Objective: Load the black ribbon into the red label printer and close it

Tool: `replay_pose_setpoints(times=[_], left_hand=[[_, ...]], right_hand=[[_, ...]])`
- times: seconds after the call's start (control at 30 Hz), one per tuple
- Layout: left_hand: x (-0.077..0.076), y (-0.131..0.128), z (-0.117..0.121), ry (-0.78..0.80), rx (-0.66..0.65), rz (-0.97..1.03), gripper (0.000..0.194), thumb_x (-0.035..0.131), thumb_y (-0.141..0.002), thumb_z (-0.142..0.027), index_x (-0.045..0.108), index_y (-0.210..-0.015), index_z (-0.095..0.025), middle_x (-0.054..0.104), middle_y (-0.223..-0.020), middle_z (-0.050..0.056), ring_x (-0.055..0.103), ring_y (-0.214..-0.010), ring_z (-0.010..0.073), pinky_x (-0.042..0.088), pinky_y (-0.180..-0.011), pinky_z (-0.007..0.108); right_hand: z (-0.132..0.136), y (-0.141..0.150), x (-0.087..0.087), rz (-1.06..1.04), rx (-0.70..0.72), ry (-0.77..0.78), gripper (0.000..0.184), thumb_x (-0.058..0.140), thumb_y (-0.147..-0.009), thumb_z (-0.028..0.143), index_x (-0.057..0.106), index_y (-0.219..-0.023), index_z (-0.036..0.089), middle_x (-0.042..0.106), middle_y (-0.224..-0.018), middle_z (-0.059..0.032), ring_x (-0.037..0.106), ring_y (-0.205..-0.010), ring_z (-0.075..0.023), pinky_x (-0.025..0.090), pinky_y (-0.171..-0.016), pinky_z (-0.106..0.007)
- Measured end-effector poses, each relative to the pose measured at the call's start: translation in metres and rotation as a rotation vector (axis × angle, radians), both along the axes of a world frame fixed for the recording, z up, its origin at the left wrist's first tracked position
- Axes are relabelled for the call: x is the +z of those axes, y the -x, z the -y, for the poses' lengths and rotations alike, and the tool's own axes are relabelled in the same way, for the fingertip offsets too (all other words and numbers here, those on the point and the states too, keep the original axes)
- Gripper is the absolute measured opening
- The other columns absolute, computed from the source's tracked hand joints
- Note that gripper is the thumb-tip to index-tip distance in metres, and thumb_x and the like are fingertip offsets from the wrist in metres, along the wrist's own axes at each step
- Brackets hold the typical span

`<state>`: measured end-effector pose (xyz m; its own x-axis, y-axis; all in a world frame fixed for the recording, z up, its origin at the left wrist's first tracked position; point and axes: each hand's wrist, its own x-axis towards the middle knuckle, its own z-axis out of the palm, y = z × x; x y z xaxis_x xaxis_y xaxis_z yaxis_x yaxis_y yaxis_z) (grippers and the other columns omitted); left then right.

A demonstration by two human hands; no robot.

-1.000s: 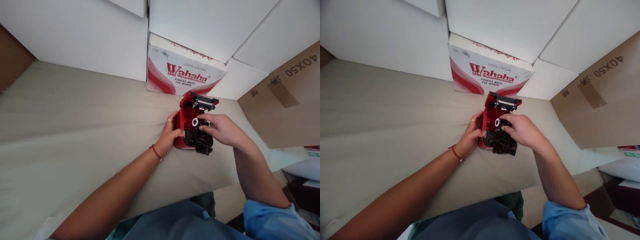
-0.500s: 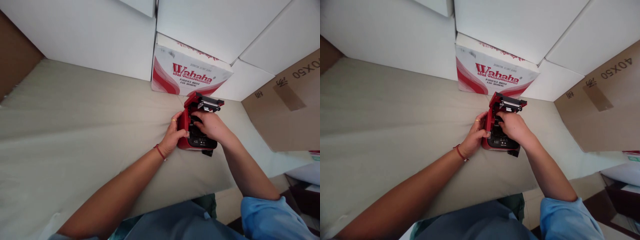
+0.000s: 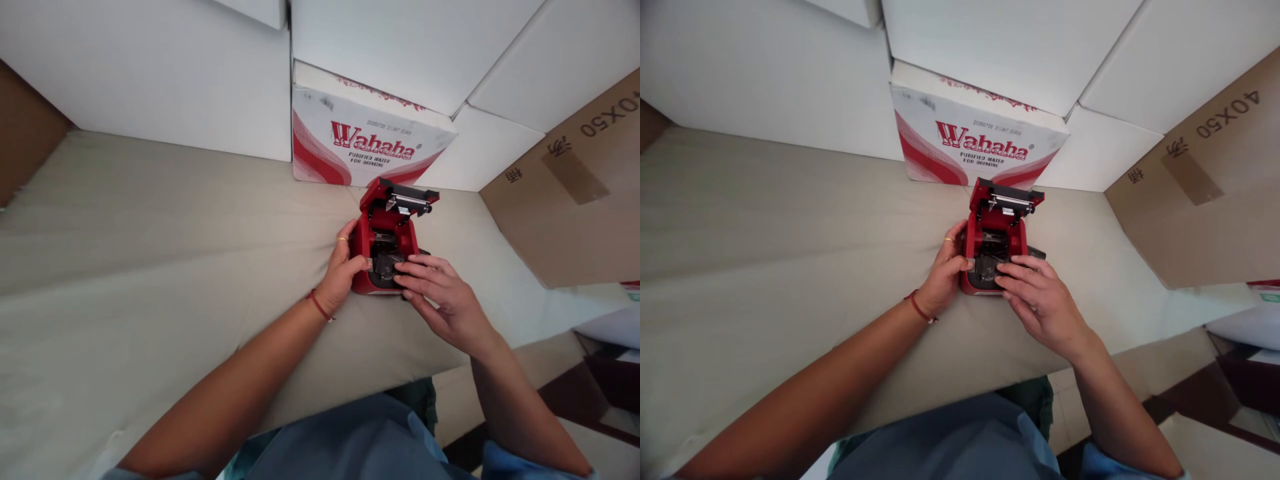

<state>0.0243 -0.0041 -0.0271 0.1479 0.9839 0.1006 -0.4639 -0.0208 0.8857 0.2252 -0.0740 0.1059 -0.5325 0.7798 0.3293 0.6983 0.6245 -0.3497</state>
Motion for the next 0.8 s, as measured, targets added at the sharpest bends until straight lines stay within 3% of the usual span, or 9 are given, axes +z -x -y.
replay_pose_setpoints(times=[0.1, 0.23, 0.43, 0.7, 0.8], left_hand=[[0.0, 0.0, 0.003, 0.019, 0.039, -0.029, 0.087, 0.073, -0.081, -0.03, 0.047, -0.164, -0.032, 0.051, -0.171, 0.006, 0.038, -0.166, 0.0347, 0.031, -0.138, 0.057], [0.011, 0.0, 0.013, 0.012, 0.057, -0.072, 0.082, 0.075, -0.09, -0.039, 0.045, -0.166, -0.032, 0.046, -0.175, 0.007, 0.032, -0.169, 0.0353, 0.026, -0.141, 0.058], [0.032, 0.004, 0.035, 0.017, 0.023, -0.201, 0.108, 0.086, -0.08, -0.036, 0.033, -0.173, -0.031, 0.029, -0.183, 0.008, 0.027, -0.172, 0.0394, 0.019, -0.144, 0.057], [0.033, 0.0, 0.036, 0.026, 0.042, -0.176, 0.11, 0.081, -0.074, -0.025, 0.033, -0.173, -0.033, 0.034, -0.18, 0.006, 0.028, -0.171, 0.0396, 0.023, -0.143, 0.06], [0.034, -0.002, 0.038, 0.027, 0.041, -0.164, 0.107, 0.081, -0.076, -0.025, 0.035, -0.173, -0.034, 0.038, -0.178, 0.005, 0.03, -0.17, 0.0389, 0.024, -0.143, 0.06]], right_hand=[[0.011, -0.005, -0.014, 0.003, -0.04, -0.073, 0.039, 0.07, -0.104, 0.016, 0.078, -0.138, 0.034, 0.083, -0.14, -0.005, 0.07, -0.144, -0.0295, 0.055, -0.125, -0.059], [0.014, -0.012, -0.022, -0.01, -0.039, -0.09, 0.039, 0.069, -0.105, 0.014, 0.077, -0.138, 0.032, 0.082, -0.141, -0.0057, 0.074, -0.14, -0.0253, 0.054, -0.128, -0.054], [0.008, -0.016, -0.022, -0.07, -0.014, -0.098, 0.035, 0.067, -0.105, 0.014, 0.079, -0.133, 0.033, 0.084, -0.136, -0.0049, 0.079, -0.132, -0.0235, 0.057, -0.126, -0.052], [0.006, -0.025, -0.024, -0.151, -0.065, -0.142, 0.027, 0.07, -0.102, 0.018, 0.084, -0.119, 0.032, 0.088, -0.123, -0.0056, 0.08, -0.129, -0.0294, 0.064, -0.116, -0.057], [0.009, -0.028, -0.029, -0.155, -0.072, -0.128, 0.029, 0.07, -0.102, 0.02, 0.084, -0.124, 0.033, 0.087, -0.127, -0.0053, 0.08, -0.129, -0.0295, 0.061, -0.12, -0.06]])
